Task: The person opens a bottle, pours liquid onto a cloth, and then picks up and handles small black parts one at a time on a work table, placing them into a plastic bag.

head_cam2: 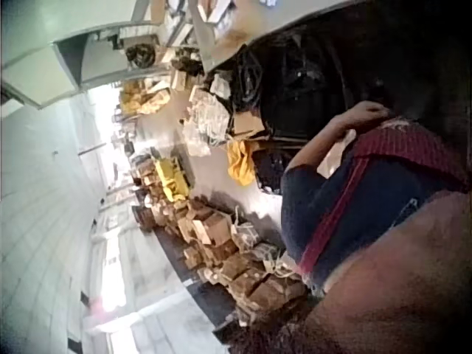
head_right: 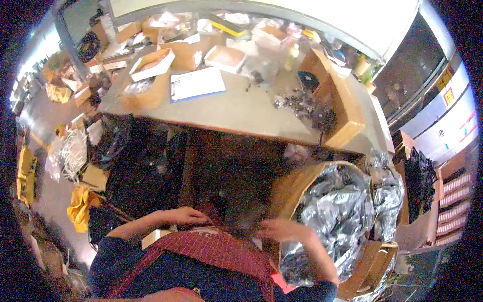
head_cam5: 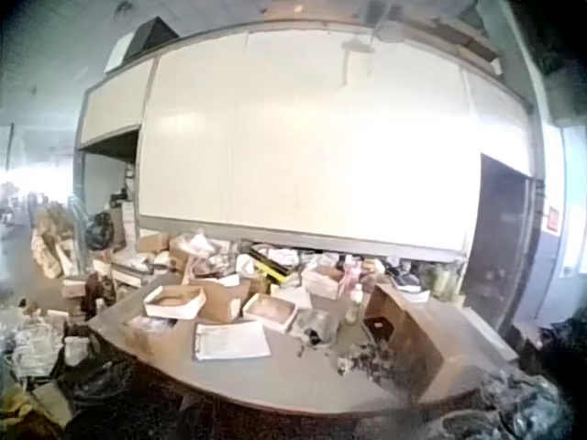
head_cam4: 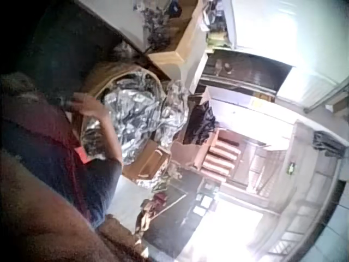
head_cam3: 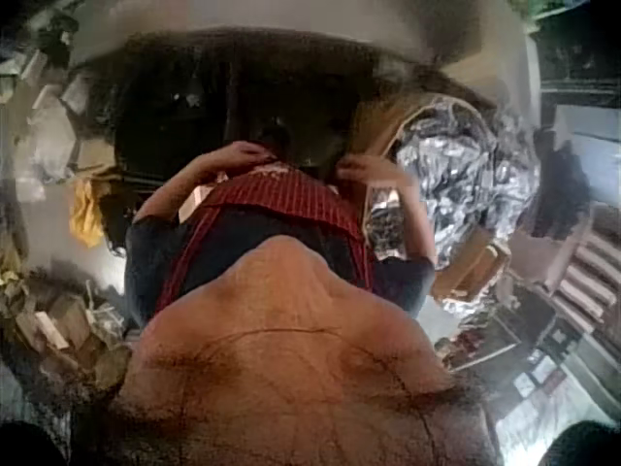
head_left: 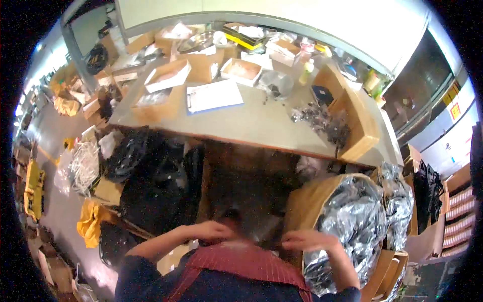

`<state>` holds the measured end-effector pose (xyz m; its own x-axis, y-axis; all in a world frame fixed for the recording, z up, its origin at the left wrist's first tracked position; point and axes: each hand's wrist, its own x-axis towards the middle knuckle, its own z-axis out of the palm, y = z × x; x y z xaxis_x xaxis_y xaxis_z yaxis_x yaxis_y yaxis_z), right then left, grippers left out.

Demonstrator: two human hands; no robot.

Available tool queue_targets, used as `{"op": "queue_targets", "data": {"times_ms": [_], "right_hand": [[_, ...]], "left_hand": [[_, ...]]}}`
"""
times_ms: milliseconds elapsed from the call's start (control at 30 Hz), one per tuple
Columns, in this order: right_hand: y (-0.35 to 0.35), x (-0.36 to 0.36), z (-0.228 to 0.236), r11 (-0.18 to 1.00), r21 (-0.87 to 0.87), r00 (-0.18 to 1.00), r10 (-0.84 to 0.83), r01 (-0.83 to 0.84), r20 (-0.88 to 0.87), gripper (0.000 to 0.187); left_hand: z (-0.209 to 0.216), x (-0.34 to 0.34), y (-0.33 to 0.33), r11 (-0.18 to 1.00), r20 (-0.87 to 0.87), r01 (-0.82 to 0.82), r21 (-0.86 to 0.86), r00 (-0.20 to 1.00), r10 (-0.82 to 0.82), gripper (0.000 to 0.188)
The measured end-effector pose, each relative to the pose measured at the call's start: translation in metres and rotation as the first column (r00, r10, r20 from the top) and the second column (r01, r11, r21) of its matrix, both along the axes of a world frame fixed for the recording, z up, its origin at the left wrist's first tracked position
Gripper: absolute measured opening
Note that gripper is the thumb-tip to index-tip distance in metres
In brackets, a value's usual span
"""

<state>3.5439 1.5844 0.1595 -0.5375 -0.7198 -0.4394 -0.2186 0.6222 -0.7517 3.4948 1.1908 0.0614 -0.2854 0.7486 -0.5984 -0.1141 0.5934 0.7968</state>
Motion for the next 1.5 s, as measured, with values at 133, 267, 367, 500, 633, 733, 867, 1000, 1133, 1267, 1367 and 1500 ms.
{"op": "queue_targets", "data": {"times_ms": [133, 267, 367, 500, 633, 733, 867, 1000, 1133, 1267, 1367, 1500], "right_hand": [[0.005, -0.147, 0.009, 0.973, 0.189, 0.991, -0.136, 0.135, -0.009, 0.045], [0.004, -0.288, 0.017, 0.955, 0.093, 0.933, -0.248, 0.28, -0.259, 0.037], [0.013, -0.39, 0.024, 0.854, 0.07, 0.807, -0.456, 0.516, -0.375, 0.038], [0.063, -0.527, 0.014, 0.698, -0.031, 0.58, -0.619, 0.716, -0.53, 0.037], [0.138, -0.656, -0.001, 0.643, -0.197, 0.315, -0.591, 0.74, -0.743, 0.03], [0.184, -0.744, 0.0, 0.616, -0.149, 0.254, -0.517, 0.774, -0.818, 0.043], [0.22, -0.827, 0.014, 0.5, -0.004, 0.243, -0.428, 0.866, -0.87, 0.049], [0.226, -0.874, 0.023, 0.466, 0.07, 0.281, -0.401, 0.882, -0.872, 0.056], [0.241, -0.902, 0.014, 0.52, 0.264, 0.391, -0.149, 0.812, -0.908, 0.062], [0.238, -0.924, 0.012, 0.577, 0.242, 0.342, -0.068, 0.78, -0.937, 0.066], [0.25, -0.928, 0.011, 0.544, 0.209, 0.362, -0.19, 0.813, -0.912, 0.065], [0.27, -0.941, -0.003, 0.533, 0.068, 0.249, -0.274, 0.843, -0.929, 0.063]], "left_hand": [[0.027, -0.112, 0.006, 0.938, -0.005, -0.342, 0.051, 0.939, 0.343, 0.039], [-0.031, -0.211, -0.004, 0.827, -0.27, -0.535, 0.173, 0.782, 0.562, 0.034], [-0.003, -0.283, 0.003, 0.793, -0.339, -0.605, 0.072, 0.733, 0.59, 0.033], [-0.021, -0.354, 0.009, 0.732, -0.42, -0.645, 0.219, 0.615, 0.667, 0.036], [-0.012, -0.399, 0.035, 0.679, -0.392, -0.727, 0.104, 0.597, 0.7, 0.042], [-0.031, -0.41, 0.053, 0.564, -0.297, -0.777, 0.28, 0.489, 0.82, 0.045], [-0.045, -0.415, 0.082, 0.485, -0.317, -0.814, 0.321, 0.391, 0.864, 0.047], [-0.049, -0.411, 0.09, 0.33, -0.318, -0.912, 0.246, 0.245, 0.916, 0.048], [-0.039, -0.404, 0.09, 0.144, -0.087, -0.986, 0.085, 0.137, 0.987, 0.047], [-0.041, -0.412, 0.084, 0.027, -0.062, -0.993, 0.112, 0.02, 0.998, 0.04], [-0.008, -0.442, 0.088, 0.123, -0.15, -0.991, 0.047, 0.115, 0.982, 0.04], [0.002, -0.486, 0.093, 0.175, -0.18, -0.979, 0.103, 0.155, 0.971, 0.043]]}}
